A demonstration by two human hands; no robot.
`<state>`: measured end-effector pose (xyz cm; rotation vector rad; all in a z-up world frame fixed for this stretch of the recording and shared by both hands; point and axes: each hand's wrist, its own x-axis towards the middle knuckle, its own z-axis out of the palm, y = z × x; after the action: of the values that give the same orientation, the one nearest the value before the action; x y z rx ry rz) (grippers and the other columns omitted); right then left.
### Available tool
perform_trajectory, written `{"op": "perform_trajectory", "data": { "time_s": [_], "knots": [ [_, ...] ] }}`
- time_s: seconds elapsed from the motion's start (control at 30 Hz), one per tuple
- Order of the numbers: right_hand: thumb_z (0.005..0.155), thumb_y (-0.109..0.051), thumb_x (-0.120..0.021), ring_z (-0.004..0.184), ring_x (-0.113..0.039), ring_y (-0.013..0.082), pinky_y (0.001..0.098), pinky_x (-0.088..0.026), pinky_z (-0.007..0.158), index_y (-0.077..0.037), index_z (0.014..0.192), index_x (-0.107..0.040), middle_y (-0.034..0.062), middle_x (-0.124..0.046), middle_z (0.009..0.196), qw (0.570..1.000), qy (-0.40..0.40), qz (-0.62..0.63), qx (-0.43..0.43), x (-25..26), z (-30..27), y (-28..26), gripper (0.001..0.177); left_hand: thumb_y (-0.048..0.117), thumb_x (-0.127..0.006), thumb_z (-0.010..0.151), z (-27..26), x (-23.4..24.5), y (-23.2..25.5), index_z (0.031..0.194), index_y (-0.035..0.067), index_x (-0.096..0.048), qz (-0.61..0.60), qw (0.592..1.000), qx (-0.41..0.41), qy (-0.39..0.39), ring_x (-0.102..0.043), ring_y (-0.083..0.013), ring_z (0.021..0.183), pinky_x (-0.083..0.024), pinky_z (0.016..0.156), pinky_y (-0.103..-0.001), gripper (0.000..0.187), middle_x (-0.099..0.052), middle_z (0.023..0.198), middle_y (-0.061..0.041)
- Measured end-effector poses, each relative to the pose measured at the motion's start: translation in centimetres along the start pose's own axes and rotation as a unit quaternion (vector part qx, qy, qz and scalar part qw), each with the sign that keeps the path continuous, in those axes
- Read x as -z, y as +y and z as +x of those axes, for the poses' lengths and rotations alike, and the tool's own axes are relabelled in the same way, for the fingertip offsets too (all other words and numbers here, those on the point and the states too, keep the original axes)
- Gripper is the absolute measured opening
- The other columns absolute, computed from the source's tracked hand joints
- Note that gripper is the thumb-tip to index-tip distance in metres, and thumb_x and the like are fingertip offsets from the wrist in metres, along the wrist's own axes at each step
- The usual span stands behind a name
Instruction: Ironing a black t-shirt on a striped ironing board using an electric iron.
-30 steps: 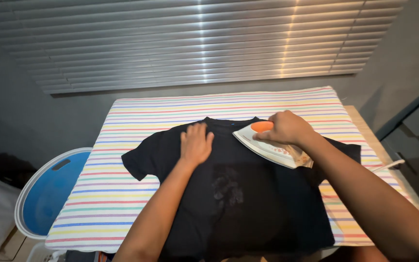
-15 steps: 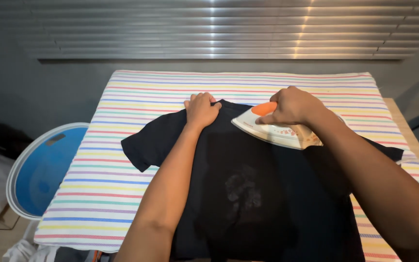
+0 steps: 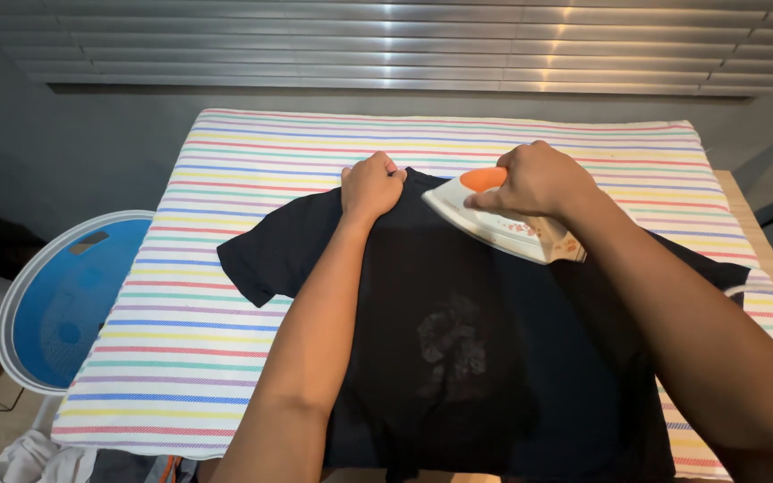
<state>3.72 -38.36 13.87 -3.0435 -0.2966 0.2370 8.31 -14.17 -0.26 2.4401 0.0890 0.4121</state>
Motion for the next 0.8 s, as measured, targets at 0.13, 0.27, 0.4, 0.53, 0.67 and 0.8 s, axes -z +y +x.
{"op": "perform_trajectory", "data": {
  "time_s": [0.13,0.27,0.4,0.53,0.67,0.8],
  "knots": [
    [0.064,-0.068,-0.083,0.085,-0.072,0.0347,0.0473,-0.058,0.080,-0.003,0.104,-0.079,0.0174,-0.076,0.088,0.997,0.027,0.011,0.072,-0.4,0.5,0.2,0.076,0.035,-0.074,0.087,0.1,-0.2,-0.4,0.087,0.012,-0.069,-0.005,1.000,0.007,0.013,-0.069,-0.0291,0.085,-0.041,0.097,-0.046,0.024,-0.074,0.078,-0.007],
    [0.069,-0.069,-0.078,0.084,-0.075,0.0343,0.0466,-0.060,0.083,-0.005,0.106,-0.080,0.0180,-0.079,0.089,0.999,-0.001,0.003,0.036,0.1,-0.1,-0.1,0.074,0.035,-0.075,0.087,0.0,-0.4,-0.6,0.087,0.012,-0.069,-0.014,1.000,-0.002,0.024,-0.070,-0.0294,0.086,-0.041,0.097,-0.046,0.024,-0.074,0.079,-0.007],
    [0.062,-0.069,-0.083,0.087,-0.072,0.0341,0.0481,-0.057,0.083,-0.007,0.108,-0.077,0.0173,-0.078,0.088,0.996,0.002,-0.015,0.092,-0.9,0.1,1.5,0.077,0.035,-0.074,0.088,-0.2,0.1,-0.2,0.087,0.012,-0.069,-0.007,1.000,0.003,0.018,-0.069,-0.0297,0.085,-0.040,0.099,-0.047,0.024,-0.073,0.078,-0.007],
    [0.071,-0.073,-0.078,0.085,-0.073,0.0350,0.0485,-0.059,0.081,-0.002,0.102,-0.078,0.0198,-0.077,0.093,0.997,0.071,0.016,-0.022,-0.3,0.2,2.2,0.078,0.035,-0.073,0.089,-0.8,0.3,0.1,0.088,0.012,-0.069,-0.007,1.000,-0.003,0.020,-0.068,-0.0302,0.084,-0.041,0.097,-0.046,0.024,-0.072,0.077,-0.008],
    [0.070,-0.072,-0.077,0.082,-0.076,0.0350,0.0468,-0.059,0.083,-0.001,0.098,-0.081,0.0219,-0.079,0.088,0.998,0.046,0.041,0.009,0.5,-1.1,4.4,0.076,0.034,-0.073,0.089,-0.6,0.4,-0.1,0.087,0.012,-0.070,-0.007,0.999,-0.013,0.028,-0.069,-0.0300,0.082,-0.041,0.095,-0.045,0.023,-0.072,0.075,-0.008],
    [0.058,-0.068,-0.078,0.080,-0.077,0.0318,0.0453,-0.059,0.080,-0.011,0.097,-0.083,0.0162,-0.080,0.083,0.998,-0.036,0.036,0.039,-0.5,-3.3,3.7,0.070,0.034,-0.074,0.088,-0.6,0.1,-0.4,0.086,0.011,-0.069,-0.018,0.999,-0.014,0.037,-0.068,-0.0300,0.083,-0.042,0.091,-0.045,0.023,-0.071,0.075,-0.008]
  ]
}}
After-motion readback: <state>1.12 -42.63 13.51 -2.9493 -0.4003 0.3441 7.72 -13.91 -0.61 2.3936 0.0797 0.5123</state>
